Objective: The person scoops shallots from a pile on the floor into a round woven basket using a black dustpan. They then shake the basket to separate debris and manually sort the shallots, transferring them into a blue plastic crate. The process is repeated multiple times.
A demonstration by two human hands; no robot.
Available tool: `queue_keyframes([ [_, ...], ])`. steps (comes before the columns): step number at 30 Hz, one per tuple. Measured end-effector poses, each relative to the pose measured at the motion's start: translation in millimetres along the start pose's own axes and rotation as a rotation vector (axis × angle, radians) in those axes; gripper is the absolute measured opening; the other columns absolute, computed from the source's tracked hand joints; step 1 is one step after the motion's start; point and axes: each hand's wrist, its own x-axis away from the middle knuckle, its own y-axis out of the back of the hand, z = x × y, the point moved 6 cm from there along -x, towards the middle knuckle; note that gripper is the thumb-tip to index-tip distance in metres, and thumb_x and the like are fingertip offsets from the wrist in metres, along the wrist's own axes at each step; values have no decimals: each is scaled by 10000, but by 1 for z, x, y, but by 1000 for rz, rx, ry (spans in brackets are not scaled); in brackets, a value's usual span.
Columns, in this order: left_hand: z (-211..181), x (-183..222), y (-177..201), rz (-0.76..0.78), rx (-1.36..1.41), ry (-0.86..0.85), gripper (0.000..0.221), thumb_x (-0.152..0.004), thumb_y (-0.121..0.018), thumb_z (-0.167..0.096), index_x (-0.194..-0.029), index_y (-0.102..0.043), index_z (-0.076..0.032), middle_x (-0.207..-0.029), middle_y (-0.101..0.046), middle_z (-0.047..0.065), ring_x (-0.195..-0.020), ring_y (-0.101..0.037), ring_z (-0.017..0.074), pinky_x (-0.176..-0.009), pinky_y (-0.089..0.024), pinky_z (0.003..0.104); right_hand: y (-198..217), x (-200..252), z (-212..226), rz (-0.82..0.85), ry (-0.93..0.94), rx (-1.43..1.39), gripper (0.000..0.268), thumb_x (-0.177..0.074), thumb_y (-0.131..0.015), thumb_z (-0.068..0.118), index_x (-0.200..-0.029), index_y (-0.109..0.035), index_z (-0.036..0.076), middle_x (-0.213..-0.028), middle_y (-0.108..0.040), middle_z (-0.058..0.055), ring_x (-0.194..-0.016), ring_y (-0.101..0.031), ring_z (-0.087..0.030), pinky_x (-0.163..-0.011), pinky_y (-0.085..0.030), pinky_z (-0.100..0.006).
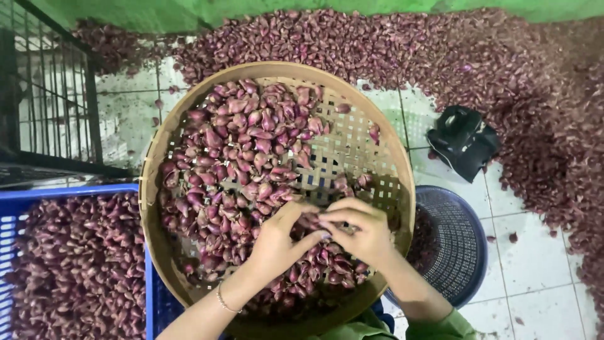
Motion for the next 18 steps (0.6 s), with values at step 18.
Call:
queue_keyframes([
  [18,-38,15,16,-29,-132,-185,108,-899,-720,0,-1002,-753,-7,-984,-698,102,-694,-718,167,-707,-713,221,5,-64,7,444,91,23,115,-903,-700,129,-1008,-740,103,-1044,-754,-59,-993,-718,-183,-959,-610,-327],
])
